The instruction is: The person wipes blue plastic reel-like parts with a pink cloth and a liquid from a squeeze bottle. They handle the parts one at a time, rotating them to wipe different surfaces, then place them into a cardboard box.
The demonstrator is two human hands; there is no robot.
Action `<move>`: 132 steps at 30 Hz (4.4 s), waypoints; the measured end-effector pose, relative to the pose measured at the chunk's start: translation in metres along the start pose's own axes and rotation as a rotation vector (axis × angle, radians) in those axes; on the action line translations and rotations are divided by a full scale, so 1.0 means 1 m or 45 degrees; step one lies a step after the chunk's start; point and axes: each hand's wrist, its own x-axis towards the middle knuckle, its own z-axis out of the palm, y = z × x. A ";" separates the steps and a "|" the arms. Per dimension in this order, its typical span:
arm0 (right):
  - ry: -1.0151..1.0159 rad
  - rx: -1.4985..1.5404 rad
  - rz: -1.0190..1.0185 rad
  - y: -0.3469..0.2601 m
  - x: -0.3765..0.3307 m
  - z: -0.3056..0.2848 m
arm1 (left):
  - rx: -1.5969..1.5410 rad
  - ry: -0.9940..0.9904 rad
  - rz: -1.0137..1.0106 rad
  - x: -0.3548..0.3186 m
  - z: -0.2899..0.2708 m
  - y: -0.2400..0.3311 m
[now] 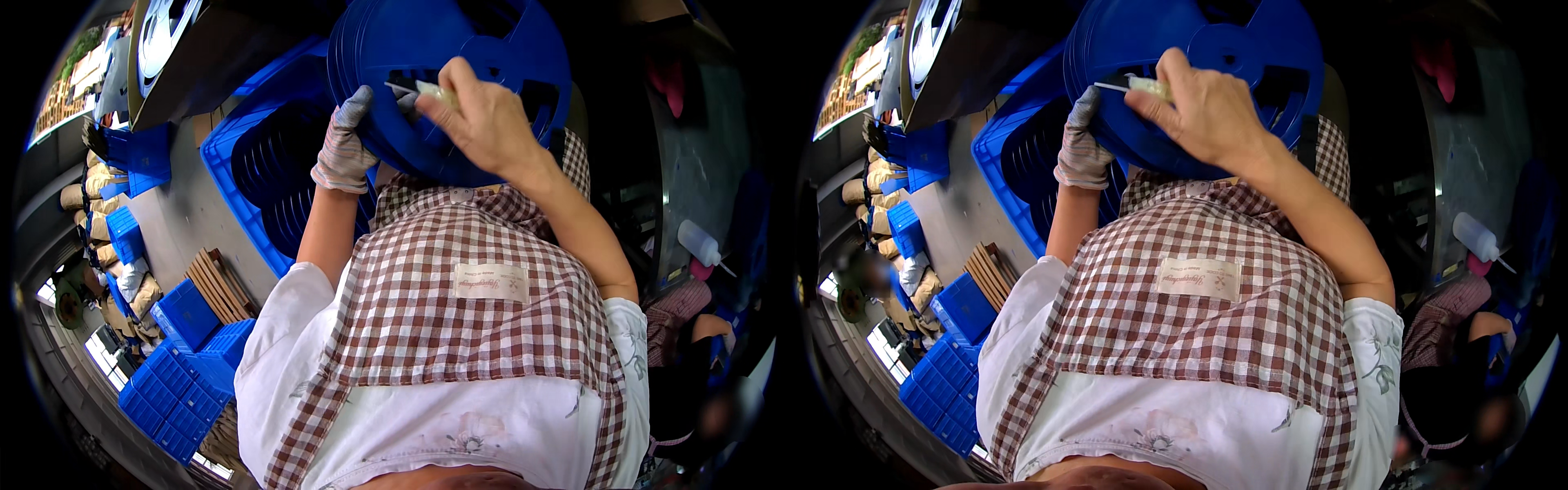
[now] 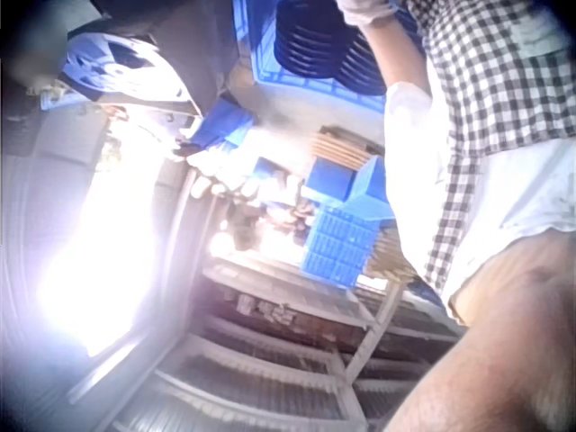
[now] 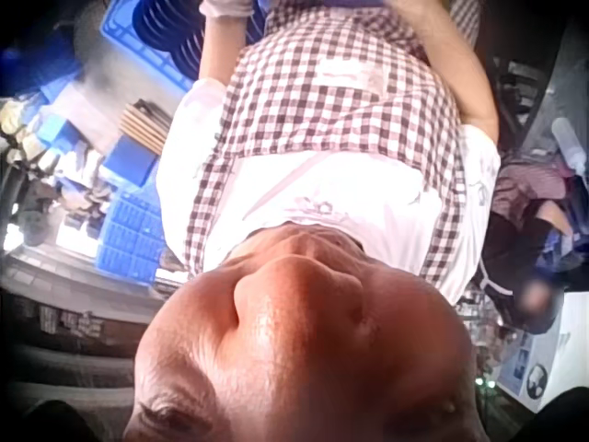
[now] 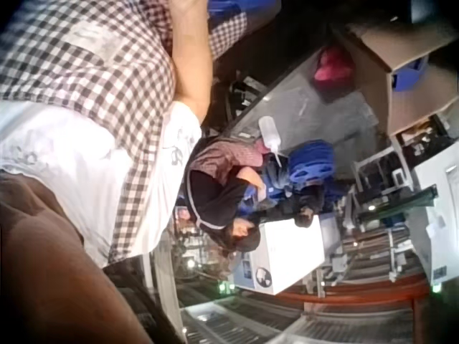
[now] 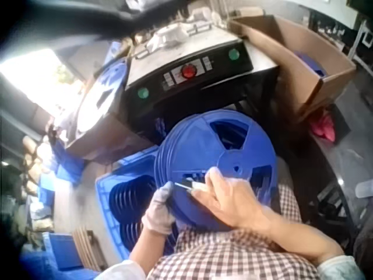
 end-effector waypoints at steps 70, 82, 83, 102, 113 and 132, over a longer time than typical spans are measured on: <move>-0.161 -0.756 -0.425 -0.043 0.084 -0.077 | -0.024 -0.165 -0.063 0.004 0.043 -0.011; -0.245 -0.926 -0.378 -0.049 0.088 -0.079 | -0.013 -0.195 -0.063 0.007 0.046 -0.013; -0.252 -0.899 -0.380 -0.049 0.088 -0.080 | -0.015 -0.195 -0.062 0.008 0.045 -0.014; -0.309 -0.873 -0.384 -0.053 0.087 -0.084 | 0.031 -0.229 -0.082 0.007 0.050 -0.012; 0.033 0.022 0.179 0.038 0.025 -0.083 | -0.044 -0.224 -0.080 0.024 0.013 -0.012; 0.590 0.406 0.804 0.142 -0.086 -0.123 | -0.006 -0.030 -0.108 0.022 -0.048 0.002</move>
